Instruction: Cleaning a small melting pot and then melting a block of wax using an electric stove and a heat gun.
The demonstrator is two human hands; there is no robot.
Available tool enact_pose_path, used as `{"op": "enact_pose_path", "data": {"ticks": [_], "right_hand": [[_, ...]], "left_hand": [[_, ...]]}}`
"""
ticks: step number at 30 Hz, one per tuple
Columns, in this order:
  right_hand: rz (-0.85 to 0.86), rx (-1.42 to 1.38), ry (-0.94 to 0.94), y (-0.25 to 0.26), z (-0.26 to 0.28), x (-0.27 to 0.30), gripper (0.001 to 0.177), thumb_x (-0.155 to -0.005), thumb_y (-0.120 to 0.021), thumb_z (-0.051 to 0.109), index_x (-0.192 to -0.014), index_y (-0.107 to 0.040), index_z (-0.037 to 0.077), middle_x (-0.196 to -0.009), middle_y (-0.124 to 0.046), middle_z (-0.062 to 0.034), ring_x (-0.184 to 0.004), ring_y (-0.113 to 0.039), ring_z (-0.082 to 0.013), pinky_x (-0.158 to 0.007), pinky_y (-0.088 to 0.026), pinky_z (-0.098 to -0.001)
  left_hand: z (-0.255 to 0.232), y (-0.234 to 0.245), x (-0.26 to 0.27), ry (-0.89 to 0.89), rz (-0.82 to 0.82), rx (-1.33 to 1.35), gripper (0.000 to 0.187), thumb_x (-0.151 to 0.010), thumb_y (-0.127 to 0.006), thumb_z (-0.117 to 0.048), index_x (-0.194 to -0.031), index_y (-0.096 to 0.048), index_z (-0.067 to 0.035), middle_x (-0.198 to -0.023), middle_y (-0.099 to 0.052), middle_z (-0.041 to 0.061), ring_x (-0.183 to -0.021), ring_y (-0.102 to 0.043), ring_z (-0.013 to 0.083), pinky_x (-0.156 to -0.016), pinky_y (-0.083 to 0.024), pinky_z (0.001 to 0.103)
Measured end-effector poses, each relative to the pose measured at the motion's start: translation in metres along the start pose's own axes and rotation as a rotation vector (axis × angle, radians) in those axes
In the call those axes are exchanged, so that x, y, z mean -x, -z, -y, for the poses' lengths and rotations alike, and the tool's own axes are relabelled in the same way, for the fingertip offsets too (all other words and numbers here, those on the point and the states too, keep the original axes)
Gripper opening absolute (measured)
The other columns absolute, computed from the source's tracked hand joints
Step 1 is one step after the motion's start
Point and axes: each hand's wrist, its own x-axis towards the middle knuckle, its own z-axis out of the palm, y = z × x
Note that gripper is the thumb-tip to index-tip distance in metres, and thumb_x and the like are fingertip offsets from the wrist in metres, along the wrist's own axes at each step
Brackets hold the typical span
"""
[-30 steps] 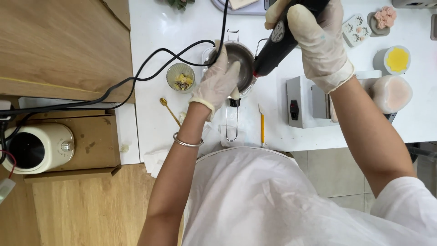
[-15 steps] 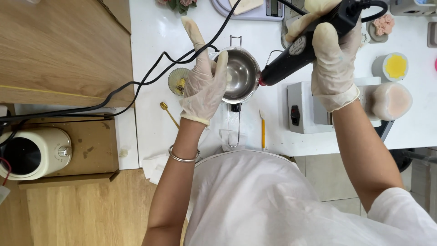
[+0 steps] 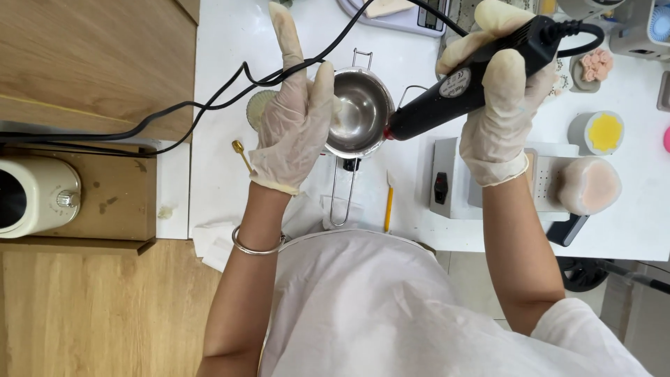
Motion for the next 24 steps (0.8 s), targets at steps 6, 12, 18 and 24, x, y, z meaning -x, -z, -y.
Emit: {"op": "enact_pose_path", "data": {"ticks": [6, 12, 18, 24], "right_hand": [[-0.002, 0.008, 0.035, 0.003, -0.007, 0.002, 0.051, -0.103, -0.078, 0.048, -0.125, -0.057, 0.007, -0.096, -0.065, -0.0103, -0.084, -0.064, -0.0216, -0.077, -0.054, -0.0362], [0.015, -0.042, 0.083, -0.008, -0.002, 0.003, 0.044, -0.107, -0.075, 0.045, -0.122, -0.056, 0.009, -0.105, -0.064, -0.0083, -0.086, -0.065, -0.0221, -0.079, -0.054, -0.0363], [-0.075, -0.105, 0.084, -0.056, 0.016, 0.013, 0.049, -0.102, -0.074, 0.049, -0.122, -0.058, 0.007, -0.098, -0.066, -0.0098, -0.086, -0.066, -0.0209, -0.079, -0.053, -0.0334], [0.305, -0.287, -0.162, -0.133, 0.010, 0.070, 0.044, -0.111, -0.074, 0.029, -0.141, -0.048, 0.011, -0.119, -0.061, -0.0072, -0.107, -0.060, -0.0126, -0.097, -0.052, -0.0286]], "left_hand": [[0.002, -0.005, 0.003, 0.009, -0.004, -0.042, 0.081, -0.116, -0.054, -0.025, -0.167, 0.008, -0.016, -0.076, -0.067, 0.000, -0.063, -0.062, 0.0102, -0.061, -0.053, 0.032], [0.003, -0.002, 0.010, -0.004, -0.003, -0.087, 0.080, -0.116, -0.054, -0.025, -0.167, 0.006, -0.011, -0.076, -0.067, -0.001, -0.063, -0.062, 0.0097, -0.061, -0.052, 0.030], [-0.024, 0.023, 0.017, 0.011, -0.043, -0.014, 0.050, -0.113, -0.057, -0.024, -0.153, -0.034, -0.005, -0.076, -0.059, 0.003, -0.065, -0.053, 0.0101, -0.059, -0.048, 0.030], [-0.041, 0.092, 0.057, -0.103, 0.113, -0.046, 0.048, -0.108, -0.059, -0.039, -0.138, -0.046, -0.004, -0.113, -0.051, 0.012, -0.095, -0.048, 0.0197, -0.086, -0.043, 0.036]]}}
